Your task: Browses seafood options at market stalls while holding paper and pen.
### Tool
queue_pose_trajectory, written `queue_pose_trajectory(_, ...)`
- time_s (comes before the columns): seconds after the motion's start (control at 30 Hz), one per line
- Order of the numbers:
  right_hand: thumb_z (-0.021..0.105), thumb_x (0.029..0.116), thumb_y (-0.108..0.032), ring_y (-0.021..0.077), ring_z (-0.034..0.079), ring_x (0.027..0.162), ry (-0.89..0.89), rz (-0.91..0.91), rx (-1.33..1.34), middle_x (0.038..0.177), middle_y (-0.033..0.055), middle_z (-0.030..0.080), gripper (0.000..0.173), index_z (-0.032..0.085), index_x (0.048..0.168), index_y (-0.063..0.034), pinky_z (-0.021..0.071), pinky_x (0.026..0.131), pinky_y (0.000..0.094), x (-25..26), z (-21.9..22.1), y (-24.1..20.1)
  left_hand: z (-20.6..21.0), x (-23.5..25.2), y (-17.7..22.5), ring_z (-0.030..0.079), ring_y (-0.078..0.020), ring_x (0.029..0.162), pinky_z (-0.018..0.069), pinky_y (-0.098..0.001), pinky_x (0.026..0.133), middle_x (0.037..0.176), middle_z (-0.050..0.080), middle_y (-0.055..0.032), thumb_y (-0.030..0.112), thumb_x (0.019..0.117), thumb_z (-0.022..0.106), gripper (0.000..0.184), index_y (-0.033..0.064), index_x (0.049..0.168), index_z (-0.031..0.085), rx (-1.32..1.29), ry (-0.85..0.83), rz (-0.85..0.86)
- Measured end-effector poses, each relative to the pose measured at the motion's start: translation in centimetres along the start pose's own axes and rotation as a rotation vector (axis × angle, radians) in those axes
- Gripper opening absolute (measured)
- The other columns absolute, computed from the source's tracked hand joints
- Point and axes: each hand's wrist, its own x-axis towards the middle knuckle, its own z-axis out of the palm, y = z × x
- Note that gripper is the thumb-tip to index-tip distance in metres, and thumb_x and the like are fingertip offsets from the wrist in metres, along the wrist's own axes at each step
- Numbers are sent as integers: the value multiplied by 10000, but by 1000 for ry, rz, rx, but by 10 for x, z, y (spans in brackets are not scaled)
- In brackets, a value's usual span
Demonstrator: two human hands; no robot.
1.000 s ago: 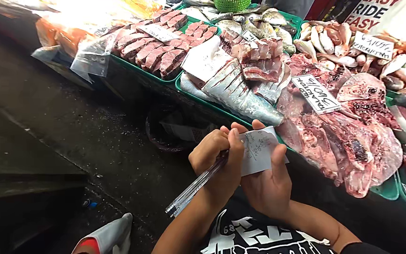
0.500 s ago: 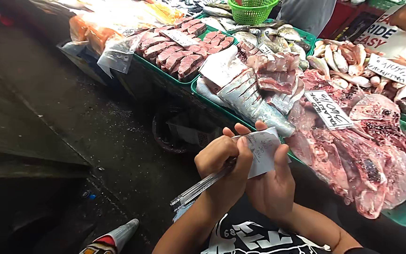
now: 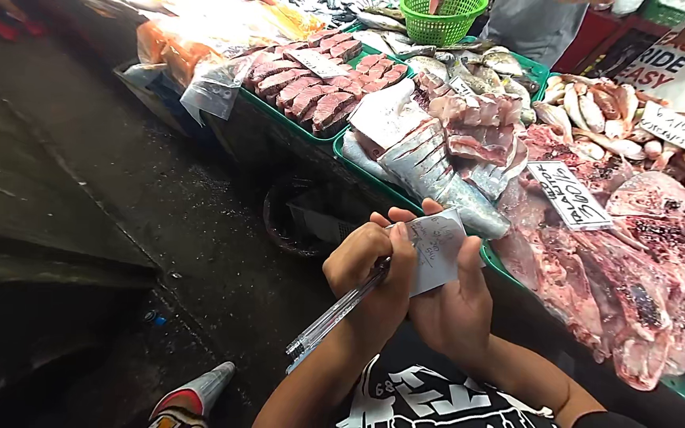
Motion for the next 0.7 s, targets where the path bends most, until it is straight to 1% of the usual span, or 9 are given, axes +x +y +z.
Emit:
queue_pose_trajectory(0.1, 497, 1033, -487, 256, 591, 1319, -11, -5, -14, 1367, 103, 651, 526, 558, 1428, -144, 457, 1129, 429, 2, 1, 5, -5, 2, -2, 584, 23, 630, 516, -134, 600, 642, 558, 55, 10, 920, 616, 229, 89, 717, 545, 15, 13, 8)
queue_pose_trajectory(0.17, 483, 1038, -490, 252, 590, 1319, -11, -7, -19, 1366, 104, 649, 533, 548, 1436, -139, 457, 1129, 425, 3, 2, 8, -7, 3, -4, 571, 20, 619, 506, -132, 596, 631, 543, 51, 6, 916, 621, 245, 87, 703, 532, 34, 8, 15)
queue_pose_trajectory(0.23, 481, 1040, -491, 258, 588, 1322, -10, -8, -12, 1363, 111, 652, 536, 546, 1437, -137, 459, 1127, 426, 6, 2, 10, -8, 5, -5, 545, 14, 607, 474, -131, 578, 618, 522, 41, 6, 914, 624, 268, 79, 681, 515, 41, -26, 36)
queue_pose_trajectory(0.37, 476, 1042, -491, 252, 573, 1336, -20, -2, -5, 1367, 101, 647, 526, 540, 1439, -151, 449, 1130, 419, 9, 0, 11, -10, 6, -8, 548, -25, 593, 475, -165, 594, 582, 519, 7, 2, 899, 629, 298, 62, 641, 491, 29, -110, 59)
queue_pose_trajectory(0.5, 498, 1036, -479, 248, 587, 1320, -2, 0, -9, 1354, 97, 655, 511, 558, 1420, -147, 462, 1121, 418, 12, 2, 11, -9, 7, -11, 563, 0, 620, 487, -143, 605, 615, 540, 21, 9, 907, 625, 266, 67, 673, 511, 35, -56, 53)
queue_pose_trajectory(0.57, 495, 1038, -477, 250, 584, 1324, -7, 3, -14, 1361, 104, 651, 514, 555, 1426, -145, 461, 1121, 419, 14, 2, 12, -9, 9, -11, 555, 2, 627, 479, -140, 608, 625, 535, 23, 6, 908, 617, 261, 72, 681, 506, 51, -39, 60)
queue_pose_trajectory(0.63, 481, 1042, -484, 256, 578, 1331, -16, 7, -26, 1367, 105, 647, 517, 546, 1432, -151, 456, 1126, 424, 16, 3, 15, -13, 10, -13, 572, -32, 614, 502, -170, 622, 604, 540, -2, 12, 909, 623, 277, 60, 663, 505, 52, -71, 94)
queue_pose_trajectory(0.7, 462, 1049, -492, 261, 571, 1337, -27, 17, -27, 1375, 108, 640, 523, 531, 1440, -152, 440, 1138, 429, 19, 5, 19, -18, 12, -13, 540, -65, 569, 487, -206, 611, 566, 511, -16, 4, 898, 623, 302, 60, 635, 487, 46, -107, 117)
